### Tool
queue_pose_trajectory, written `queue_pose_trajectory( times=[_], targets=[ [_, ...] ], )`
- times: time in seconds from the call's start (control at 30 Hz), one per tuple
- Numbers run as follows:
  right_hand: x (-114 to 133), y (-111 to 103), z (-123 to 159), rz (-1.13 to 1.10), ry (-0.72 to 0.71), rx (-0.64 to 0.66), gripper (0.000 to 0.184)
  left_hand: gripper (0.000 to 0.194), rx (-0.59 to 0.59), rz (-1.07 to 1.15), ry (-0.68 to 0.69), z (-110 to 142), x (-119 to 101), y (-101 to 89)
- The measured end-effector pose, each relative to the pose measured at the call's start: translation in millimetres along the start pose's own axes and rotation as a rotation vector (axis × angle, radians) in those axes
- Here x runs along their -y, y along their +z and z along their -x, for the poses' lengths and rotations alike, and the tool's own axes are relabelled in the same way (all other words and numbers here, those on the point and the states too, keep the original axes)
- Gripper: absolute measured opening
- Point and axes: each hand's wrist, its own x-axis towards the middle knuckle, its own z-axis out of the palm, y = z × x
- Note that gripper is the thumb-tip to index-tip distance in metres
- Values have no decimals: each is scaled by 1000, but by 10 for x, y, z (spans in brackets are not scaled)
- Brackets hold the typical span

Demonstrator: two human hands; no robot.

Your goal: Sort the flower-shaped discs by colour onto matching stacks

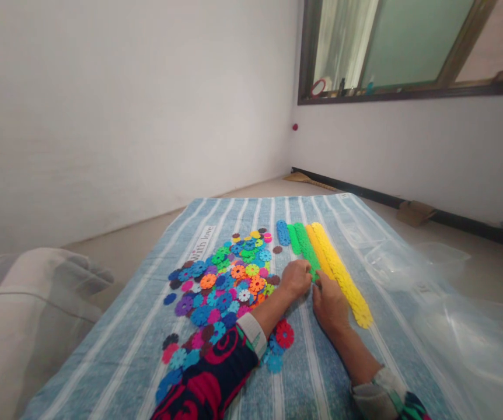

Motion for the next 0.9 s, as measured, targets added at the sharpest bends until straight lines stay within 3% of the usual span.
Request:
queue_pose_trajectory(
  times=[0.2, 0.33, 0.5, 0.67, 0.77, 0.9],
  targets=[
    [-60, 43, 36, 21, -46, -20, 33, 19, 8, -25, -9, 70, -61, 33],
    [-88, 67, 49, 4, -61, -43, 34, 19, -12, -53, -3, 130, 75, -129],
    [-73, 79, 58, -42, -97, -95, 31, 22, -83, -141, -116, 209, 570, -605],
    [-63, 110, 76, -59, -135, -117, 32, 21, -174, -272, -365, 368, 1219, -1080],
    [-72, 128, 85, -62, -152, -119, 33, 23, -204, -354, -524, 471, 1504, -1213],
    [-82, 141, 87, -77, -170, -111, 33, 30, -205, -423, -620, 505, 1697, -1266]
  ],
)
